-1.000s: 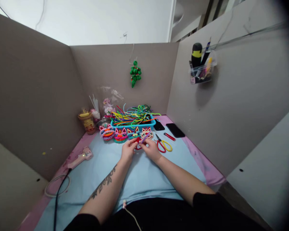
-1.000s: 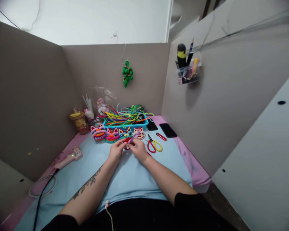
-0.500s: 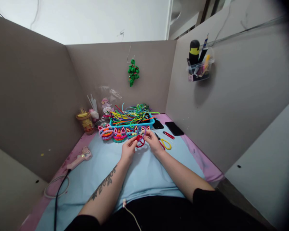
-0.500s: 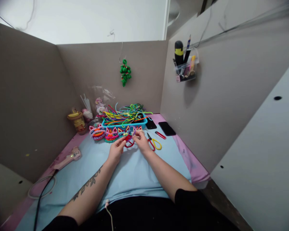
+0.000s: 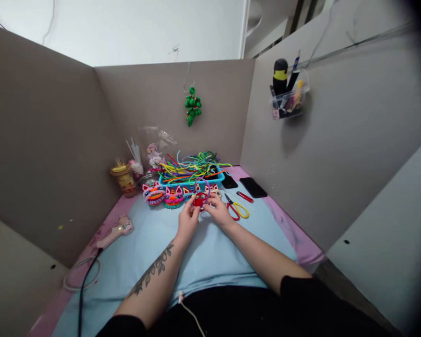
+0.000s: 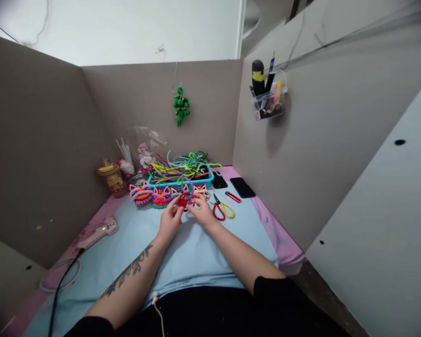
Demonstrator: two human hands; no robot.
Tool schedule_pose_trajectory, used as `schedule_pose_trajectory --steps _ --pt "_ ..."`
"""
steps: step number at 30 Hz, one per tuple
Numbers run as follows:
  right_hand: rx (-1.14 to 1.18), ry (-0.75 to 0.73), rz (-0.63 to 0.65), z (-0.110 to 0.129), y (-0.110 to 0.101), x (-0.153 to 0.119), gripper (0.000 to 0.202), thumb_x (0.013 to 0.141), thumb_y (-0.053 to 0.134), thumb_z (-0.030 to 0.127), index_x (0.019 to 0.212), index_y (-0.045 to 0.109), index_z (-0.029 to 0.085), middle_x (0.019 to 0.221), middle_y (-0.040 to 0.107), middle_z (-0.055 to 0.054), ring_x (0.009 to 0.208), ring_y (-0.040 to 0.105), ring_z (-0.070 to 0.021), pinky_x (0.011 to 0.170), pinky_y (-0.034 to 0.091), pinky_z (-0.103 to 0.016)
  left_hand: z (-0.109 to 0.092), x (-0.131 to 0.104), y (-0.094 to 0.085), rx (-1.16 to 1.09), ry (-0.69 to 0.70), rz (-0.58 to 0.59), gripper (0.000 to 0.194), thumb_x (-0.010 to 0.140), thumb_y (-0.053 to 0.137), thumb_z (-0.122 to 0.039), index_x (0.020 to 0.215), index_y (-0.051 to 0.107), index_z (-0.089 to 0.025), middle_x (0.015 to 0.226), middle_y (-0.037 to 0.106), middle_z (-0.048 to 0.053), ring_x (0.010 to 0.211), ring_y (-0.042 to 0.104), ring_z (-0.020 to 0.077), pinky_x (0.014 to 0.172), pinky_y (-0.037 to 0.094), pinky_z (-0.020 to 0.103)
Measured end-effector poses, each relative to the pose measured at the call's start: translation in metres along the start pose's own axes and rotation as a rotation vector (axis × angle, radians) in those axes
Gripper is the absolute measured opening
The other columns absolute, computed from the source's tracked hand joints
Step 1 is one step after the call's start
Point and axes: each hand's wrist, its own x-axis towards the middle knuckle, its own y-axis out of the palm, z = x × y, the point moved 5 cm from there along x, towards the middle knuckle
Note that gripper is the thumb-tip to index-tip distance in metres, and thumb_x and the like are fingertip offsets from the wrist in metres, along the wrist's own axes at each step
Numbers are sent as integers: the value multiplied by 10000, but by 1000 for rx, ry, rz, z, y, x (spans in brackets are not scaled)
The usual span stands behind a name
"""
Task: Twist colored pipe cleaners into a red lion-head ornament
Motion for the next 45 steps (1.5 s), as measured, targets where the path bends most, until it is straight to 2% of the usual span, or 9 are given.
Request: schedule_pose_trajectory --steps 4,9,14,16,21,24,31,38,45 --pt "12 -6 17 4 1 -1 169 696 643 374 720 639 207 1143 497 -53 1105 456 -218 1013 293 -393 2 -1 0 150 88 20 474 808 500 -333 1253 481 -172 610 561 -15 455 453 91 465 385 214" --pt "11 -11 0 3 -2 0 203 702 617 382 637 589 193 1181 465 -62 1149 418 -219 1026 281 -359 -3 -4 2 201 98 70 500 815 491 -322 1291 419 -187 686 625 0 481 515 99 516 426 228" --pt "61 13 -13 -5 -7 4 202 677 629 390 643 598 193 1232 437 -62 1181 396 -227 1018 283 -348 -6 2 -14 158 80 -168 399 763 558 -341 1119 522 -166 758 629 32 640 558 131 587 434 238" --pt "78 17 -2 -6 -7 5 200 680 629 389 645 598 194 1238 438 -62 1196 386 -230 1026 272 -361 -3 6 -18 93 42 -207 403 716 612 -336 1073 534 -166 810 627 44 695 562 138 600 428 235" --pt "31 6 97 0 -4 4 200 676 645 381 632 586 196 1218 466 -59 1173 415 -232 1030 258 -388 10 12 -11 -214 -134 -60 540 655 680 -362 1116 492 -153 686 615 1 655 578 129 650 424 248" --pt "-39 -21 138 5 -2 2 207 663 665 382 620 588 194 1189 484 -61 1157 429 -230 1030 257 -389 13 11 -8 -284 -186 -10 615 608 724 -355 1133 485 -143 622 601 -30 601 569 113 652 414 245" --pt "25 36 135 -4 2 1 268 693 636 458 661 637 192 1151 515 -72 1115 477 -231 1008 295 -397 13 10 -9 -351 -237 -54 592 547 761 -313 1055 515 -134 568 577 -59 559 553 91 628 398 224" --pt "85 70 164 -10 7 0 287 711 625 473 662 634 190 1177 501 -76 1196 424 -228 985 317 -359 17 10 -8 -319 -223 -59 591 547 755 -337 1048 516 -133 557 559 -62 533 532 88 598 390 212" --pt "4 47 29 -11 11 -3 236 742 587 406 651 605 190 1155 483 -71 1131 461 -214 1006 291 -361 16 6 -5 -319 -195 -116 552 570 738 -343 1035 517 -143 558 555 -62 525 528 86 574 386 204"
